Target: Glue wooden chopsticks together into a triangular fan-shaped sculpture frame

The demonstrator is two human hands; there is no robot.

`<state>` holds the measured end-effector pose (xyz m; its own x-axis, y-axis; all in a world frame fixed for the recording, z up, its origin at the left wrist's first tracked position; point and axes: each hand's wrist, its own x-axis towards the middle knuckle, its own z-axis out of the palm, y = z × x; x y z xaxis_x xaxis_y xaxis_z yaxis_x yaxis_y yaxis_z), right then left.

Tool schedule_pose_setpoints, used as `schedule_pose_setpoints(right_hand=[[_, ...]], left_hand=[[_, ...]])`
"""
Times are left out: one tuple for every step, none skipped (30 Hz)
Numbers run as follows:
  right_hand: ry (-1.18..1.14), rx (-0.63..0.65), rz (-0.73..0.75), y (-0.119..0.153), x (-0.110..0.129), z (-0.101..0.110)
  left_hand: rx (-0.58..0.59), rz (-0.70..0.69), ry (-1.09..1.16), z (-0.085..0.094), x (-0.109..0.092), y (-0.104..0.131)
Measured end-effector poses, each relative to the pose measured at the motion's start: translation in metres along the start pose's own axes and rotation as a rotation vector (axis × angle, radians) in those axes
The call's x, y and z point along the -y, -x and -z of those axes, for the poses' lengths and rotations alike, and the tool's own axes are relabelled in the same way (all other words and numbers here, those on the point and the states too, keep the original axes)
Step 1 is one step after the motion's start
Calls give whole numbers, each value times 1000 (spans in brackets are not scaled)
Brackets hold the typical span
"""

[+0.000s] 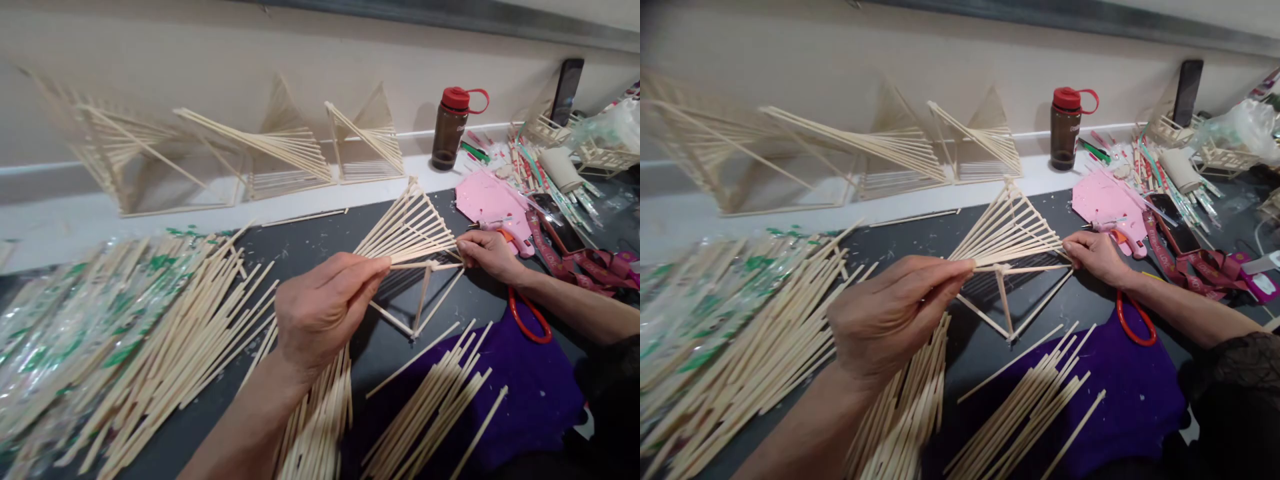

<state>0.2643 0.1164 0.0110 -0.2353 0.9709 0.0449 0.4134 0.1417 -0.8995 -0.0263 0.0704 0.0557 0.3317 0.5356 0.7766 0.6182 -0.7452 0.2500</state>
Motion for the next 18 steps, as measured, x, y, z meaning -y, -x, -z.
schedule_pose_setpoints(right_hand=[[0, -9, 8, 3, -1, 0], [11, -20, 21, 7, -2, 1], [28, -34, 39, 11, -2, 2], [48, -48, 57, 15, -2, 3], [70, -59, 72, 20, -2, 5], [93, -65, 84, 25, -1, 5], [115, -66, 97, 30, -1, 6], [137, -64, 115, 35, 0, 6], [158, -62, 138, 40, 2, 6], [177, -62, 165, 44, 3, 6], [193, -65, 194, 48, 5, 6], [207, -70, 221, 51, 6, 6], [218, -74, 245, 53, 7, 6], [228, -77, 263, 54, 8, 6], [238, -81, 279, 54, 8, 6], [246, -84, 293, 54, 8, 6], [252, -85, 306, 53, 8, 6], [252, -84, 317, 52, 8, 5]], left_hand=[[15, -1, -2, 0, 2, -2], [26, -1, 0, 0, 3, -2], [28, 6, 7, 0, 4, -2], [25, 18, 19, -1, 4, 0], [15, 34, 32, -3, 5, 2], [3, 54, 47, -4, 5, 5], [-7, 78, 62, -6, 5, 8], [-10, 104, 74, -7, 6, 11], [-6, 134, 86, -8, 6, 14], [5, 170, 98, -8, 6, 16], [17, 214, 111, -8, 6, 18], [27, 263, 126, -8, 6, 19], [34, 315, 141, -8, 6, 20], [37, 367, 158, -7, 6, 20], [34, 418, 175, -7, 6, 20], [28, 464, 192, -8, 6, 20], [19, 506, 211, -9, 7, 20], [12, 547, 232, -11, 9, 20]])
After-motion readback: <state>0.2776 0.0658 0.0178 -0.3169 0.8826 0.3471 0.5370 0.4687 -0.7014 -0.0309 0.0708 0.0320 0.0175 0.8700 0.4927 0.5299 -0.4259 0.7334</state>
